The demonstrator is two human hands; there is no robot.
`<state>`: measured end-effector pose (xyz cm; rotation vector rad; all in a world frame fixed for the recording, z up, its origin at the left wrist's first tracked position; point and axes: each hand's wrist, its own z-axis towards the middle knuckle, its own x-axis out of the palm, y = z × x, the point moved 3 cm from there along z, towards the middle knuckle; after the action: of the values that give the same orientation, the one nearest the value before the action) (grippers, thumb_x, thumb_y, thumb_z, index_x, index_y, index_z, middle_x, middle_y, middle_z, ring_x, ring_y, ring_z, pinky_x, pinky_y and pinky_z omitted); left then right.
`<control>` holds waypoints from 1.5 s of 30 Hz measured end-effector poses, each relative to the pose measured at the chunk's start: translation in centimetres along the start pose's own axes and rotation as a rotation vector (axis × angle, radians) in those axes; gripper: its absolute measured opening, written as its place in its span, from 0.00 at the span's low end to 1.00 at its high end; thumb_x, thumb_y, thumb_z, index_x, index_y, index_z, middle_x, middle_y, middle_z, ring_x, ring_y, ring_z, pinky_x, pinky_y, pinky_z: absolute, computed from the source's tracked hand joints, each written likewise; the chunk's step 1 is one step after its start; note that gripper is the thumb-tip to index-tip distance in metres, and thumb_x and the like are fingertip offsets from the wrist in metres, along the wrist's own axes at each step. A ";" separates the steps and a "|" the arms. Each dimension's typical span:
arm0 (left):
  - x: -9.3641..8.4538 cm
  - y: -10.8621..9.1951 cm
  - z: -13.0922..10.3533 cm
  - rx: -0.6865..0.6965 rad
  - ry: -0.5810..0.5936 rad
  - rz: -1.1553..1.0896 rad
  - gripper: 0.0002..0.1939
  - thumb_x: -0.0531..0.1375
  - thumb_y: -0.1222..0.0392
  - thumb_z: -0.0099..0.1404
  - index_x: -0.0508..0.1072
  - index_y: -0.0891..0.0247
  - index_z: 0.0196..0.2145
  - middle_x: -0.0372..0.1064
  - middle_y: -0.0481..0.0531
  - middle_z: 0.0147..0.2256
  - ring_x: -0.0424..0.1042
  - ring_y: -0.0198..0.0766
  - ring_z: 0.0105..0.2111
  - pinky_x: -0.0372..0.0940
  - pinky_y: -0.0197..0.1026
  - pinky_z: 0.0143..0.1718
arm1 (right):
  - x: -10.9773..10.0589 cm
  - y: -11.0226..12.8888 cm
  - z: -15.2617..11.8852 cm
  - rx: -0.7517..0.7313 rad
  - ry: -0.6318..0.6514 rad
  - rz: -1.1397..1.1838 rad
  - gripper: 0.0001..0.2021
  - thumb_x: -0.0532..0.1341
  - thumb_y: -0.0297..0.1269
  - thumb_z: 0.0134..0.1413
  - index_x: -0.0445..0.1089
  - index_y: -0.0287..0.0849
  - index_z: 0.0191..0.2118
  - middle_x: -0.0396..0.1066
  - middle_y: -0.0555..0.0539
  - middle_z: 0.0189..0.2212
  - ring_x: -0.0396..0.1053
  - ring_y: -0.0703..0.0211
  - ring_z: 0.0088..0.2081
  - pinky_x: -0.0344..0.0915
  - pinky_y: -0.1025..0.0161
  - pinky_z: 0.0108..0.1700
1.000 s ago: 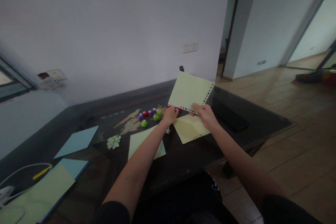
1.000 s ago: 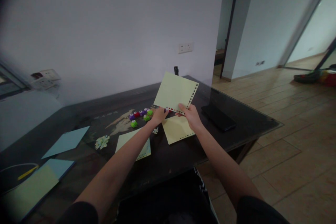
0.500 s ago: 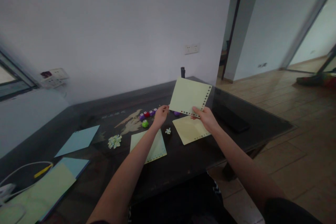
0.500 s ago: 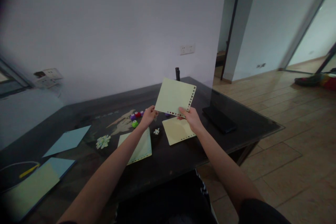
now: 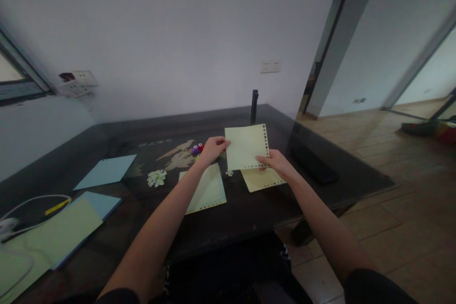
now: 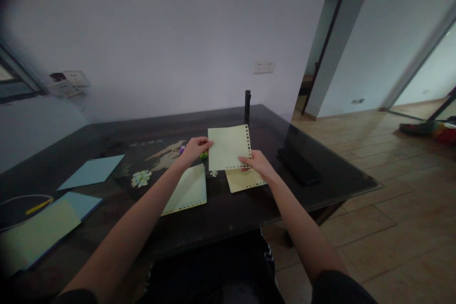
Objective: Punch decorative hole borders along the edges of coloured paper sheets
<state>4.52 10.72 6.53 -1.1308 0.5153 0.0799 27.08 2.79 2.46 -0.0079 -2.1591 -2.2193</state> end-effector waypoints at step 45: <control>7.0 0.8 -3.8 -0.189 0.149 0.384 0.14 0.63 0.61 0.55 0.59 0.60 0.32 0.70 0.46 0.23 0.70 0.36 0.22 0.60 0.37 0.28 | -4.4 0.6 0.4 0.028 -0.334 -1.133 0.12 0.62 0.31 0.48 0.72 0.43 0.41 0.73 0.48 0.31 0.68 0.60 0.32 0.60 0.65 0.33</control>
<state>9.13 6.41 1.63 -1.2154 0.8689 0.3862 31.47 3.28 2.92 1.2084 -2.7820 -2.8010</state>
